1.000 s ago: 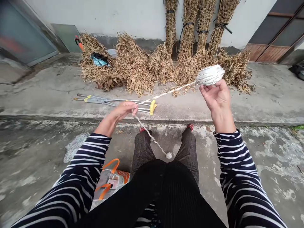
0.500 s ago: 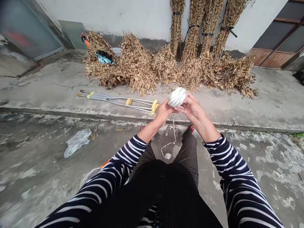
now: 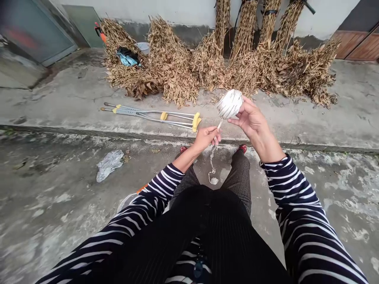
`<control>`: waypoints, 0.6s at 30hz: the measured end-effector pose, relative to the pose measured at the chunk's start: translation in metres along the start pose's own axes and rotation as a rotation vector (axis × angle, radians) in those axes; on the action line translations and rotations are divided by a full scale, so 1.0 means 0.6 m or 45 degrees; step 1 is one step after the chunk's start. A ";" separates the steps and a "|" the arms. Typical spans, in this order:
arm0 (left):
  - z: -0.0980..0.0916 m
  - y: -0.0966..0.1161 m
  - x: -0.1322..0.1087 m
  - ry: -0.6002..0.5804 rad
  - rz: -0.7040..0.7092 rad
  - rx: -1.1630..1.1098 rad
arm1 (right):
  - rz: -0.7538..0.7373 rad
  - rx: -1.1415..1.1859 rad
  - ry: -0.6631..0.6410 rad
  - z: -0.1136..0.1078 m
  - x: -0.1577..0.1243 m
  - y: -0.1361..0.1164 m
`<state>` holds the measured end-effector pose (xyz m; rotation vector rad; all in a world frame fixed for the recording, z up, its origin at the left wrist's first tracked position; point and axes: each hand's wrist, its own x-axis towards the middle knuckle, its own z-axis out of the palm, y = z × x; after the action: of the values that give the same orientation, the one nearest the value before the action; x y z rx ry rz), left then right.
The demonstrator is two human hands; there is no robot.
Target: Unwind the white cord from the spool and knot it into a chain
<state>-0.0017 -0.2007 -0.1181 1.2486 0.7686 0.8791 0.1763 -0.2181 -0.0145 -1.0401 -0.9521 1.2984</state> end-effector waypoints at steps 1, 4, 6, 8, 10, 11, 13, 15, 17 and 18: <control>-0.004 -0.004 -0.006 -0.027 -0.030 -0.018 | -0.010 -0.008 0.013 -0.005 0.003 0.000; -0.023 -0.012 -0.014 -0.169 -0.092 -0.061 | 0.018 -0.012 0.053 -0.014 0.007 0.004; -0.039 -0.016 -0.007 -0.209 -0.116 -0.055 | 0.049 -0.007 0.053 -0.013 0.006 0.007; -0.053 -0.021 0.007 -0.180 -0.150 -0.022 | 0.055 -0.020 0.023 -0.004 0.002 0.006; -0.062 -0.028 0.021 -0.160 -0.196 0.005 | 0.031 -0.048 -0.019 0.010 -0.003 -0.001; -0.064 -0.034 0.027 -0.167 -0.214 0.003 | 0.012 -0.061 -0.036 0.017 -0.005 -0.009; -0.065 -0.050 0.032 -0.170 -0.220 -0.032 | -0.035 -0.073 -0.061 0.033 -0.010 -0.030; -0.062 -0.073 0.029 -0.130 -0.239 -0.046 | -0.106 -0.044 -0.064 0.047 -0.015 -0.059; -0.056 -0.098 0.017 -0.086 -0.323 0.001 | -0.199 0.027 -0.036 0.057 -0.016 -0.091; -0.053 -0.111 0.008 -0.077 -0.378 0.034 | -0.243 0.066 -0.011 0.060 -0.016 -0.106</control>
<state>-0.0179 -0.1878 -0.1888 1.1428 0.8930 0.5890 0.1591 -0.2252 0.0569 -0.8817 -0.9941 1.1642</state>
